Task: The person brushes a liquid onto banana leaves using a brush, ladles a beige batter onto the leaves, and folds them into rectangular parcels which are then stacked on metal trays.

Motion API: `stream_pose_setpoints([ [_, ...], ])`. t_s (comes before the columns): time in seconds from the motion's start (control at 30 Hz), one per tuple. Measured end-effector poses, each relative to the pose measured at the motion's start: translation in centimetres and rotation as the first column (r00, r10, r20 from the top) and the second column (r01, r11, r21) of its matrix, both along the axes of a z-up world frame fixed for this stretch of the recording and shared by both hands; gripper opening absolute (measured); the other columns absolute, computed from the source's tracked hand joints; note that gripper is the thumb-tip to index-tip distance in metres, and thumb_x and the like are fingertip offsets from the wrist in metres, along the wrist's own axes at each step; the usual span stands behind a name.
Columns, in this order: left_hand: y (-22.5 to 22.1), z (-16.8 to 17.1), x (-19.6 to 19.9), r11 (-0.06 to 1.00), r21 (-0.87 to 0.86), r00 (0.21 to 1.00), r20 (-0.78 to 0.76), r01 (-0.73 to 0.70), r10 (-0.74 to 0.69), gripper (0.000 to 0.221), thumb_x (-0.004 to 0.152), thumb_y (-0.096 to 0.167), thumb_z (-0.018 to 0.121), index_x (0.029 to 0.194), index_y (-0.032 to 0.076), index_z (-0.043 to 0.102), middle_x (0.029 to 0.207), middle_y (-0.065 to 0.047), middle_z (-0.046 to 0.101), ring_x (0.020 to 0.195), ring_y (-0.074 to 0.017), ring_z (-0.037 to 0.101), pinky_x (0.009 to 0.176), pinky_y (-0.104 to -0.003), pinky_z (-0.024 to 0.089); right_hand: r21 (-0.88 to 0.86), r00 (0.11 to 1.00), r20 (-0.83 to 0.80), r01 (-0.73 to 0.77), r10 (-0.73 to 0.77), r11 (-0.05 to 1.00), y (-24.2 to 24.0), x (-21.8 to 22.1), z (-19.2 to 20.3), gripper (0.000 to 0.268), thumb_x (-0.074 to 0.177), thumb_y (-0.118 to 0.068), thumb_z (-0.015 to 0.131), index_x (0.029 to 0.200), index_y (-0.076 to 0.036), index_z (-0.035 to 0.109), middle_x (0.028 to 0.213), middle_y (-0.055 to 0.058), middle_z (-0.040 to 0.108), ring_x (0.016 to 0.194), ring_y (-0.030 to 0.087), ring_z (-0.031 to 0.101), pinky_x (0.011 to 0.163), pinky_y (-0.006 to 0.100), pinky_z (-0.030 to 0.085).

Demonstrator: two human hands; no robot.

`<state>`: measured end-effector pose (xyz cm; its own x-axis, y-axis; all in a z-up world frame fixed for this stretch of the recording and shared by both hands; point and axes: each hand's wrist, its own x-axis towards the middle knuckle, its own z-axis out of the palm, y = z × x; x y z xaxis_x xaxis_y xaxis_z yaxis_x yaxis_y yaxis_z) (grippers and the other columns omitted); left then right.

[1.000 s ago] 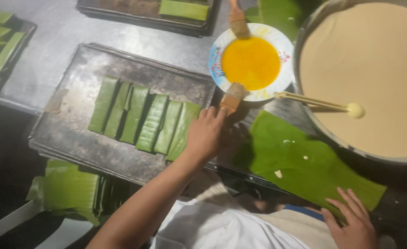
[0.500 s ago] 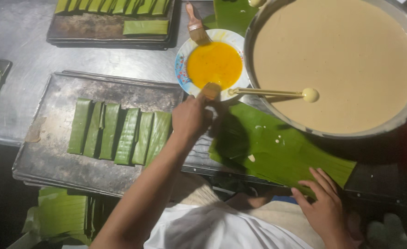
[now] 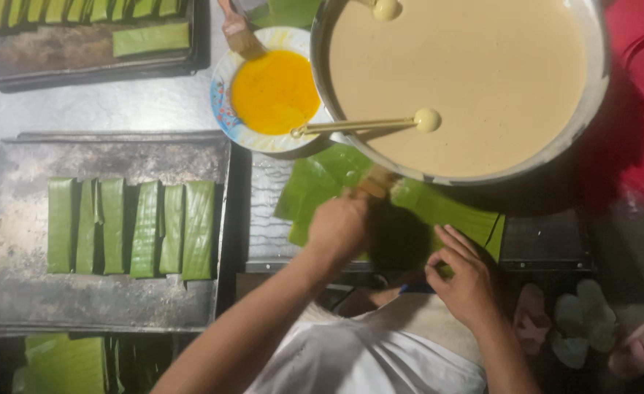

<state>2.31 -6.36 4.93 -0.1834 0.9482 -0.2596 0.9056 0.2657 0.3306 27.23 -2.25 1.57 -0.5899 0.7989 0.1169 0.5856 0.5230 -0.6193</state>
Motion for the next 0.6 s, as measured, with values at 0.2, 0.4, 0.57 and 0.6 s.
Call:
stream_pose_setpoints([
  [0.2, -6.2, 0.2, 1.7, 0.985, 0.009, 0.974, 0.144, 0.174, -0.173, 0.023, 0.084, 0.027, 0.069, 0.099, 0.009, 0.071, 0.103, -0.020, 0.070, 0.077, -0.0378, 0.072, 0.068, -0.049, 0.057, -0.047, 0.999, -0.011, 0.035, -0.035, 0.998, -0.3, 0.4, -0.2, 0.014, 0.074, -0.007, 0.079, 0.080, -0.005, 0.066, 0.148, 0.012, 0.058, 0.144, 0.031, 0.048, 0.111, 0.042, 0.043],
  [0.4, -9.2, 2.2, -9.8, 0.899, 0.254, 0.930, 0.004, -0.356, 0.367, 0.024, 0.090, 0.021, 0.061, 0.110, 0.021, 0.075, 0.094, -0.015, 0.072, 0.082, -0.0348, 0.070, 0.072, -0.048, 0.057, -0.115, 0.998, -0.037, 0.054, -0.058, 0.992, -0.2, 0.5, 0.2, 0.013, 0.075, -0.009, 0.078, 0.082, -0.007, 0.068, 0.148, 0.009, 0.060, 0.146, 0.028, 0.049, 0.106, 0.038, 0.049],
  [0.57, -6.1, 2.3, -12.2, 0.818, 0.495, 0.913, -0.108, -0.295, 0.394, 0.029, 0.085, 0.018, 0.066, 0.114, 0.016, 0.072, 0.101, -0.013, 0.071, 0.093, -0.0359, 0.066, 0.077, -0.051, 0.052, -0.066, 1.000, 0.006, 0.029, -0.029, 0.997, 0.0, 0.8, -0.2, 0.013, 0.074, -0.010, 0.081, 0.079, -0.007, 0.069, 0.147, 0.010, 0.059, 0.145, 0.029, 0.047, 0.112, 0.041, 0.044],
  [0.6, -5.9, 2.8, -12.1, 0.852, 0.452, 0.911, -0.171, -0.266, 0.375, 0.028, 0.083, 0.019, 0.069, 0.111, 0.016, 0.073, 0.098, -0.012, 0.070, 0.094, -0.0360, 0.066, 0.078, -0.051, 0.051, -0.061, 0.999, 0.011, 0.031, -0.030, 0.998, -0.1, 0.9, -0.3, 0.013, 0.074, -0.010, 0.082, 0.078, -0.007, 0.070, 0.147, 0.010, 0.059, 0.145, 0.028, 0.047, 0.113, 0.041, 0.043],
])
